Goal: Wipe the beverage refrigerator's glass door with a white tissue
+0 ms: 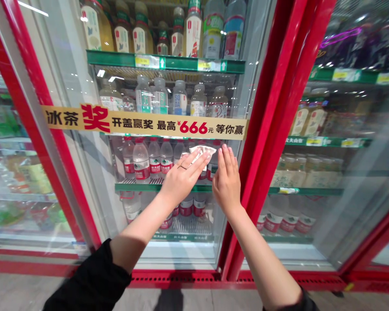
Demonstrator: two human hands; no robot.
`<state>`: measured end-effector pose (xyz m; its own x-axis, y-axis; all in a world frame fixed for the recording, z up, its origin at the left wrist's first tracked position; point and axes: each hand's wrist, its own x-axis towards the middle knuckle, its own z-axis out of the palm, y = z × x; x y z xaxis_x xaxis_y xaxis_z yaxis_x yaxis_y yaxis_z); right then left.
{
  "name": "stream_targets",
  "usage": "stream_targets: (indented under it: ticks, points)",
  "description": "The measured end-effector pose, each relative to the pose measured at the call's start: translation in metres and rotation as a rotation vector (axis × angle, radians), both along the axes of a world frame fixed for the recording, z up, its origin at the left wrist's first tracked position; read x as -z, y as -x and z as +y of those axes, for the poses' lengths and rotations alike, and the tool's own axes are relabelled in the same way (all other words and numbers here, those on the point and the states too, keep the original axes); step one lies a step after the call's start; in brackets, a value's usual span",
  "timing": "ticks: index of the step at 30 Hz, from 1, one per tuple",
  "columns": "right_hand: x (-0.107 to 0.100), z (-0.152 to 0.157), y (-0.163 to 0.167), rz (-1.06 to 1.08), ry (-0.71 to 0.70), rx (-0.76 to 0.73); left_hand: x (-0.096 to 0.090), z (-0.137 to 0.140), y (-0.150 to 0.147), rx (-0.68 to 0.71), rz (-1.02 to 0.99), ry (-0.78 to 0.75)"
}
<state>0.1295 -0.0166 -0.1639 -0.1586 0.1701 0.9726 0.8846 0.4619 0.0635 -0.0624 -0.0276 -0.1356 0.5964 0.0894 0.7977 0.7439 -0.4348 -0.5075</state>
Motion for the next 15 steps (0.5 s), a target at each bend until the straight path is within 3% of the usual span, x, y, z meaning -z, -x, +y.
stream_targets:
  ticks: [6,11,15]
  points:
    - [0.001,-0.011,0.002,-0.09,0.053,-0.071,-0.014,-0.001,0.041,0.019,0.005,-0.024]
    - [-0.007,-0.009,0.011,-0.091,0.097,-0.091,-0.014,-0.005,0.018,-0.018,-0.209,0.041]
    - [-0.008,0.003,0.016,-0.071,0.1,-0.104,-0.001,-0.005,0.012,-0.031,-0.092,0.056]
